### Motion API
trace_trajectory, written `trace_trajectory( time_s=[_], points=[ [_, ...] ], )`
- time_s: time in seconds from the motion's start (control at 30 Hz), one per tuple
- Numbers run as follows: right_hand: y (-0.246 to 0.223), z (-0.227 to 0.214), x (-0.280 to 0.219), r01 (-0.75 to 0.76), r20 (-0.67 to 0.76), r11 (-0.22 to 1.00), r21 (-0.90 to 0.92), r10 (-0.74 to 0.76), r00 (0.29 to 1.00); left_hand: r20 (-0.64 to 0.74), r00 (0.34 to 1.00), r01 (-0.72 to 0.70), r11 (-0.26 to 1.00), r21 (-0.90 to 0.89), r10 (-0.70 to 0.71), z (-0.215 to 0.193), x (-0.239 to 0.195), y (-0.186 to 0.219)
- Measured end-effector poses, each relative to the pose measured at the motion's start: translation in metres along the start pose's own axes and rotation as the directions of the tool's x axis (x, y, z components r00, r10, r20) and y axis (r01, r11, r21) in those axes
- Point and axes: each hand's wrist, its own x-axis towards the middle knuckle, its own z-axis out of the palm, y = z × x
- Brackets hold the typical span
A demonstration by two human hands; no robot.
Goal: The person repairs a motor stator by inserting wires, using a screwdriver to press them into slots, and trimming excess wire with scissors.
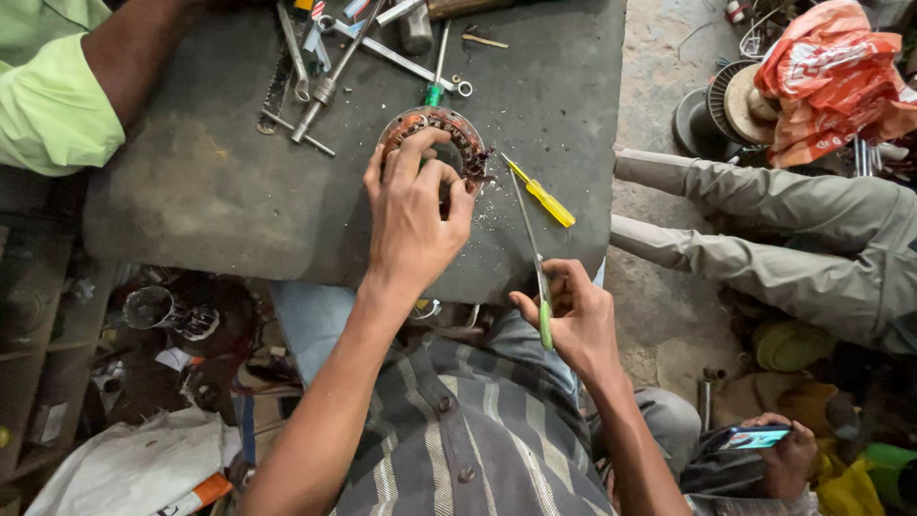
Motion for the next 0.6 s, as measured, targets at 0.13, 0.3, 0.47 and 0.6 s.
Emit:
trace_trajectory(
  time_s=[0.13, 0.3, 0.47, 0.6],
  points=[
    [0.001, 0.002, 0.002, 0.014, -0.006, 1.0, 0.013, -0.014, 1.0, -0.062, 0.998, 0.003, 1.0, -0.02, -0.005, 0.001, 0.001, 0.003],
    [0.002, 0.003, 0.001, 0.019, -0.01, 0.999, 0.03, -0.019, 1.0, -0.049, 0.997, 0.067, 0.997, 0.049, -0.065, 0.009, 0.003, 0.009],
    [0.003, 0.002, 0.002, -0.034, 0.015, 0.998, 0.048, 0.034, 0.999, 0.057, 0.998, 0.025, 1.0, -0.008, -0.024, 0.001, 0.003, 0.0],
    [0.002, 0.002, 0.003, -0.029, 0.011, 0.998, 0.047, 0.029, 1.0, 0.115, 0.993, 0.016, 0.996, -0.085, -0.006, -0.006, 0.002, -0.003]
  ],
)
